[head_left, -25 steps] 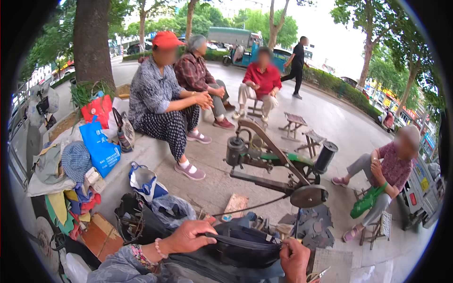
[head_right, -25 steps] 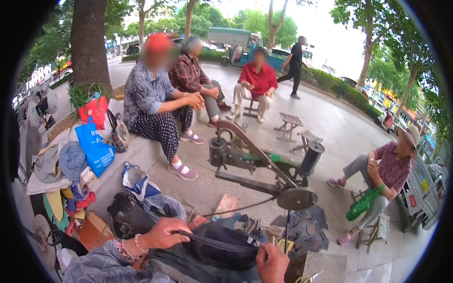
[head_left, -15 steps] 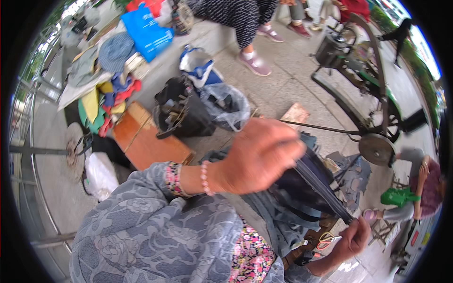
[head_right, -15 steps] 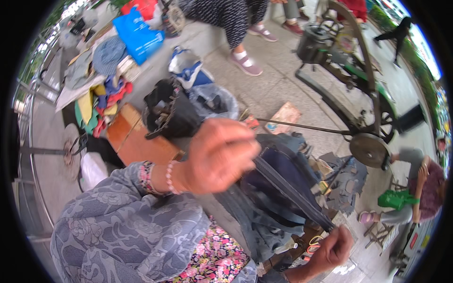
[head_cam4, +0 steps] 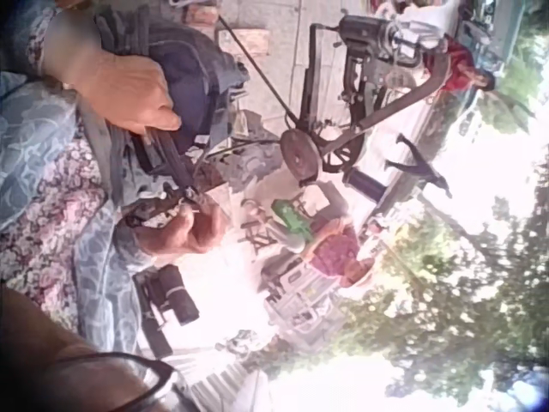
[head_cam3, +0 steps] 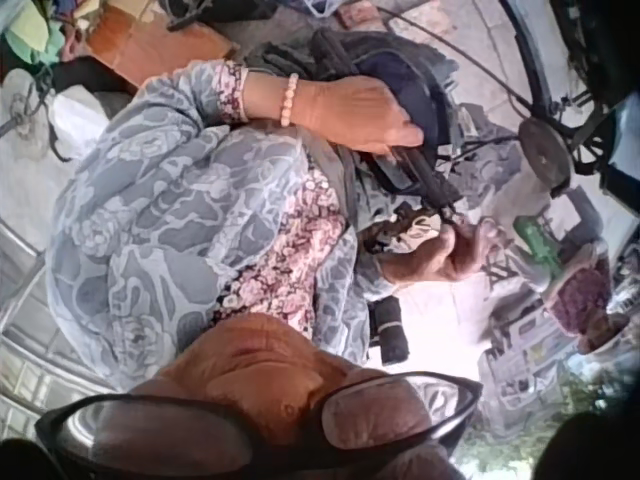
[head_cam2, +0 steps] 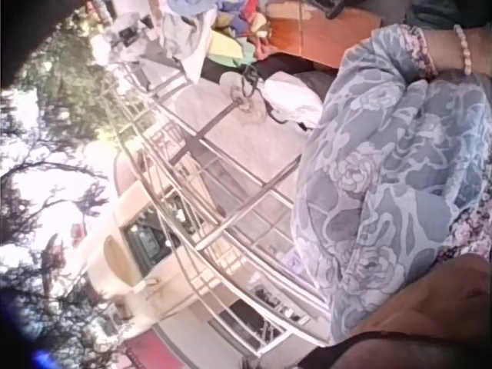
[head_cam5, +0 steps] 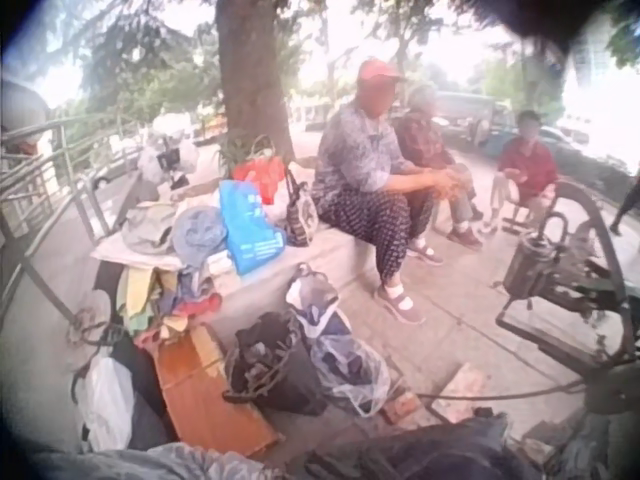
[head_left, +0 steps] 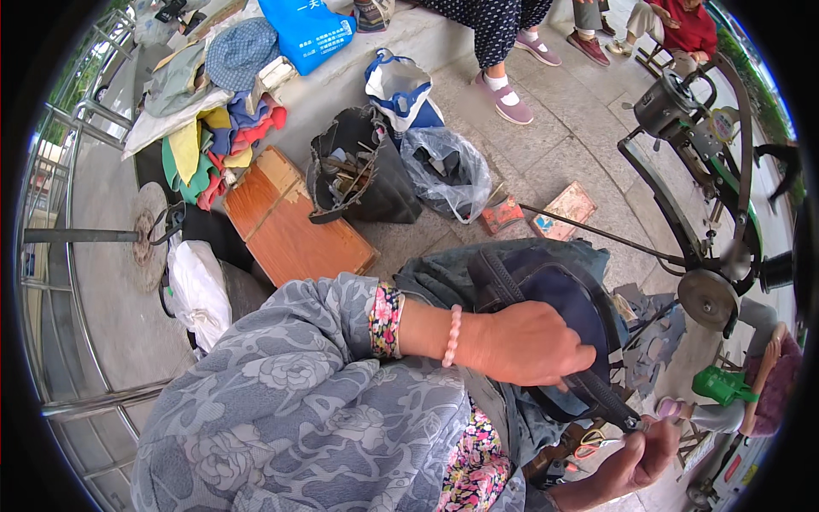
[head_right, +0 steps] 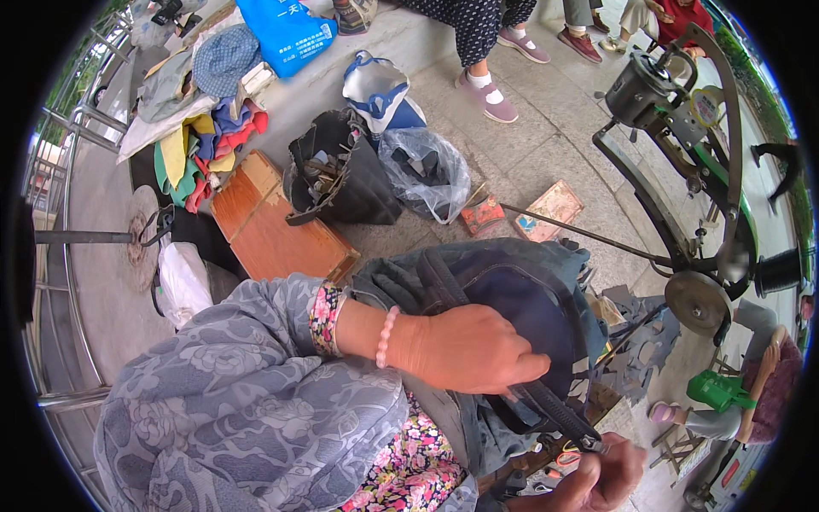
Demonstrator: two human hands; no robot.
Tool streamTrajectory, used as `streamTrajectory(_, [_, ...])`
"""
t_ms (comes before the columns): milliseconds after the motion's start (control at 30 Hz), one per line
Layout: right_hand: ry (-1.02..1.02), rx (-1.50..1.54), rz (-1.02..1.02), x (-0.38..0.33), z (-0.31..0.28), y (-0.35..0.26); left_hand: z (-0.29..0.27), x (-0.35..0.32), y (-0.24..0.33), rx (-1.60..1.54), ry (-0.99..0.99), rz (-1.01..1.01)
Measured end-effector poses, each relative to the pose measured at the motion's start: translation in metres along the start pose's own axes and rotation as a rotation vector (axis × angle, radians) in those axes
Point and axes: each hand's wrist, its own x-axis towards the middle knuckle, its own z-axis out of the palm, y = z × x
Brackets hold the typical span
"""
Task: Searching through a bag to find materials for shoe manufacturing.
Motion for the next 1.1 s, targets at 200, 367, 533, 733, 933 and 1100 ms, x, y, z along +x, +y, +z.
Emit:
streamTrajectory(200, [-0.125,0.027,0.292,-0.024,0.007,0.037,-0.007,0.007,-0.01,-0.279,-0.095,-0.027])
streamTrajectory(367, [0.054,0.49,0.797,-0.01,0.027,0.064,-0.01,0.008,-0.004,0.246,0.215,0.25])
streamTrajectory(533, [-0.093,0.691,0.789,0.019,0.044,0.026,0.016,-0.004,-0.032,0.322,0.24,0.144])
streamTrajectory(733, [-0.118,0.83,0.522,0.046,0.058,0.022,-0.081,-0.051,-0.065,-0.165,0.36,-0.431])
streamTrajectory(933, [-0.063,0.793,0.961,-0.015,0.046,0.127,-0.153,-0.13,-0.104,-0.813,0.92,-0.93])
streamTrajectory(1100, [0.003,0.945,1.028,-0.027,0.038,0.141,-0.189,-0.19,-0.183,-0.759,1.038,-1.247])
